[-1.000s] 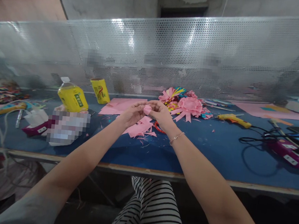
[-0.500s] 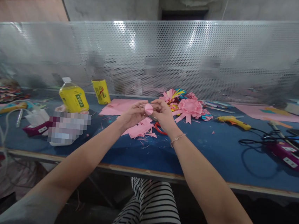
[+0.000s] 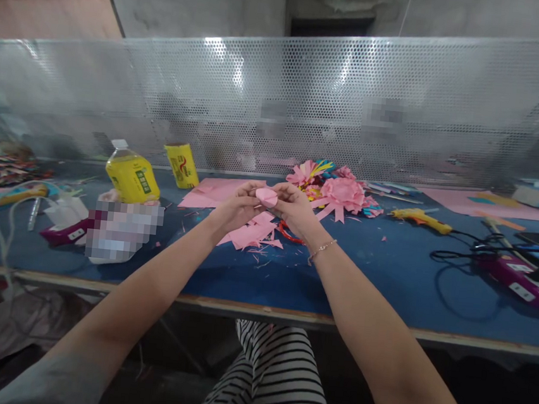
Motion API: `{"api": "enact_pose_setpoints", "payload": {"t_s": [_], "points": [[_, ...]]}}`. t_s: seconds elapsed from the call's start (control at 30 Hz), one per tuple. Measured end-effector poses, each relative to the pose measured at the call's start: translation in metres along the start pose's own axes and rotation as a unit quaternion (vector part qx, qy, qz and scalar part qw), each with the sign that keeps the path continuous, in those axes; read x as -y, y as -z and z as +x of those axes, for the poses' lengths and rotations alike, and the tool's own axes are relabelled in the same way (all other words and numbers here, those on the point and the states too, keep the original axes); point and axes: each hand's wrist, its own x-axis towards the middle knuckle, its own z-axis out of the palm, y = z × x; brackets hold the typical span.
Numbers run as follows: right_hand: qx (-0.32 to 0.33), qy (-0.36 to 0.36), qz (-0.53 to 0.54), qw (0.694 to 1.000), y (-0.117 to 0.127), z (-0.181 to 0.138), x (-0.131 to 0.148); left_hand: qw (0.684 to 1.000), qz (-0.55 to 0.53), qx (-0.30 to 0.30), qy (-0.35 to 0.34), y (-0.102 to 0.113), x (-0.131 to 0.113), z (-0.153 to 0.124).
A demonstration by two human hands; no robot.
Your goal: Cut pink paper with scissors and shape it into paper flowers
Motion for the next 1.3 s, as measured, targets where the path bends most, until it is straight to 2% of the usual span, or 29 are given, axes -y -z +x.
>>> {"api": "enact_pose_setpoints", "payload": {"t_s": [0.2,0.43,0.7,1.0,1.3], "points": [[0.0,-0.01,0.015,1.0,-0.0014,0.0003,0.0014,0.999,0.017,0.046,-0.002,0.0026,0.0048,0.0007],[0.015,0.008,0.021,1.0,0.0008,0.0006,0.0001,0.999,0.037,0.029,0.001,0.0047,0.0063,0.0011],[0.004,-0.013,0.026,1.0,-0.0004,0.0004,-0.0005,0.999,0.034,0.0,-0.014,0.0073,0.0096,0.0026],[0.007,-0.021,0.03,0.999,0.0014,0.0,0.0007,0.999,0.047,0.004,-0.025,0.005,0.0075,0.0018],[0.006,0.017,-0.007,1.0,-0.0018,-0.0013,0.0027,0.999,0.039,-0.017,-0.033,0.0046,0.0064,0.002]]}}
